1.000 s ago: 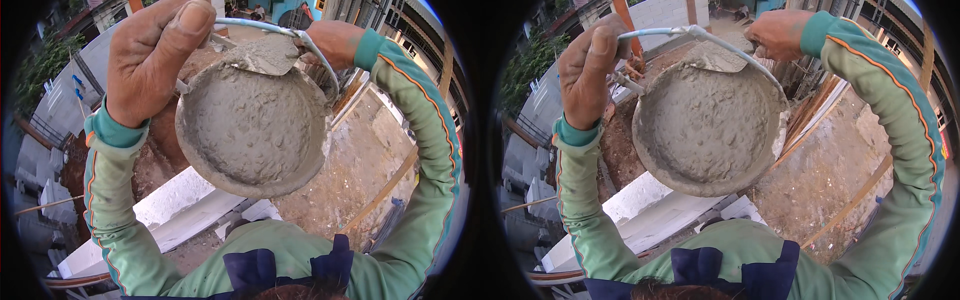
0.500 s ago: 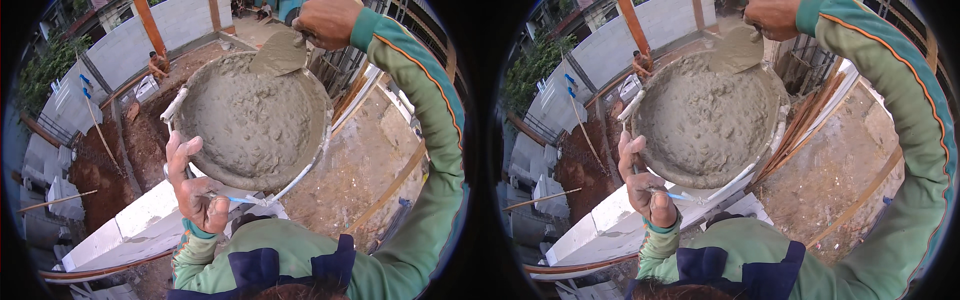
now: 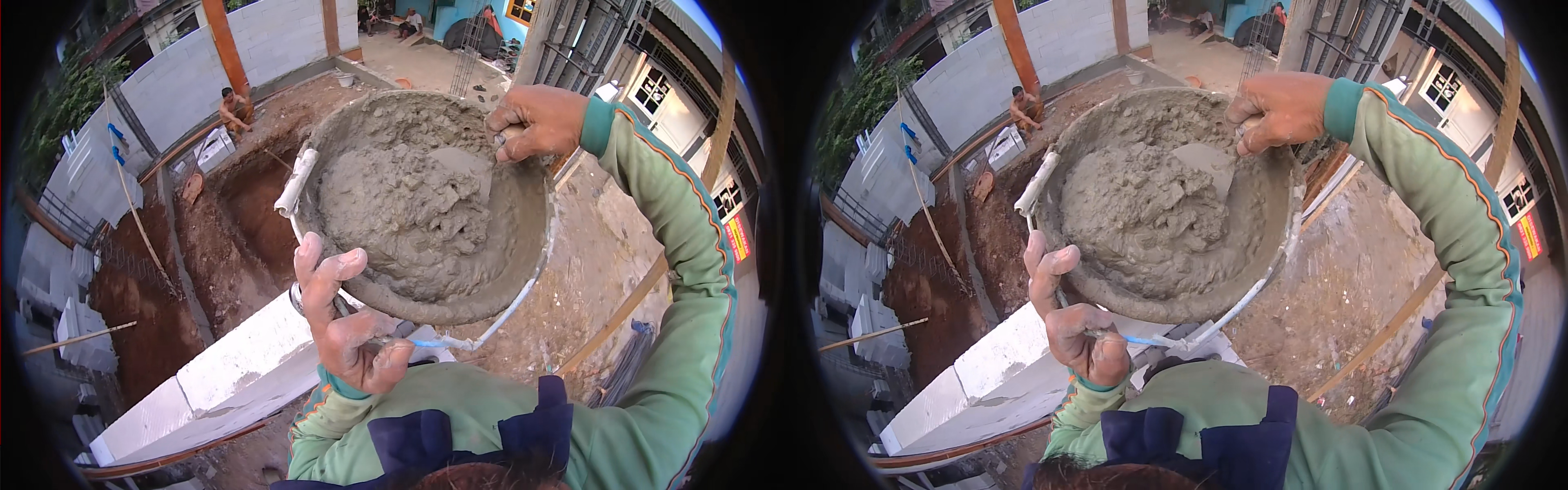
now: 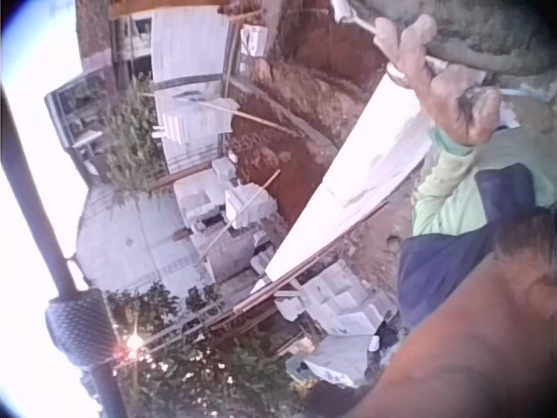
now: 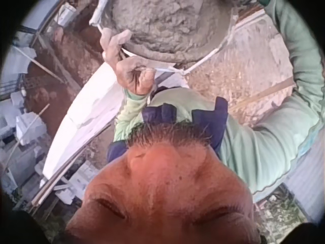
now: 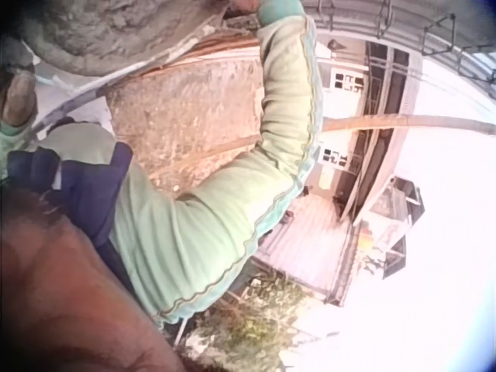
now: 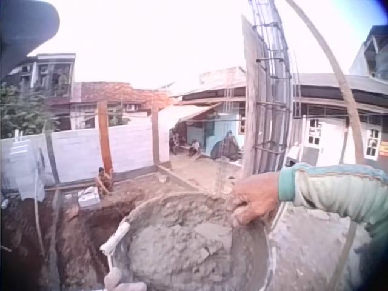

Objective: The person applies wet cement mortar to the top of a concrete block wall using a trowel, scooping mortar from a bucket and spreading it onto the wall and into a vertical rebar column.

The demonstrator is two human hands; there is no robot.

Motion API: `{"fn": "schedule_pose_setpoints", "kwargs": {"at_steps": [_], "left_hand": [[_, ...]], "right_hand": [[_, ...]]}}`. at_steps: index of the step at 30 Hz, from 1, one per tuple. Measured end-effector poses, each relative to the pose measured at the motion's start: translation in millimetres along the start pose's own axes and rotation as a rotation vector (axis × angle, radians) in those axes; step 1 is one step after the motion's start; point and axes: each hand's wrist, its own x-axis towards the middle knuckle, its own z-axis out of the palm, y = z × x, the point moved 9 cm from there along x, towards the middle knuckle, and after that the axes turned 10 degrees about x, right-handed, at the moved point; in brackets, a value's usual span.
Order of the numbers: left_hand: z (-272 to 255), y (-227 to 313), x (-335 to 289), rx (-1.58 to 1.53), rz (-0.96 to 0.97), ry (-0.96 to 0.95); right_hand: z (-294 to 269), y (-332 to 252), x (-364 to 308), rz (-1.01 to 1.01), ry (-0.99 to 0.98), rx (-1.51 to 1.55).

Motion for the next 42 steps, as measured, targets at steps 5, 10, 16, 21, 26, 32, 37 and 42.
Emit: {"fn": "schedule_pose_setpoints", "kwargs": {"at_steps": [5,10,16,21,26,32,37,42], "left_hand": [[1,-1,1,-0.021,-0.011,-0.007],[2,1,3,0.011,-0.012,0.053],[6,6,8,0.038,0.076,0.1],[7,9,9,0.078,0.132,0.135],[3,0,8,0.04,0.166,0.094],[-3,2,11,0.211,0.251,-0.312],[-23,-26,-2,0.262,0.28,-0.467],[2,-8,-2,0.207,0.267,-0.309]], "right_hand": [[-10,13,-29,-0.025,0.055,0.299],[-37,19,-70,-0.003,0.169,0.255],[-37,44,-154,0.108,0.172,0.379],[-26,83,-233,0.476,0.196,0.422],[-27,128,-282,0.774,0.209,0.431],[-55,213,-217,1.152,-0.015,0.067],[-55,260,-88,1.101,-0.365,-0.491],[-119,203,-163,1.203,-0.136,-0.659]]}}
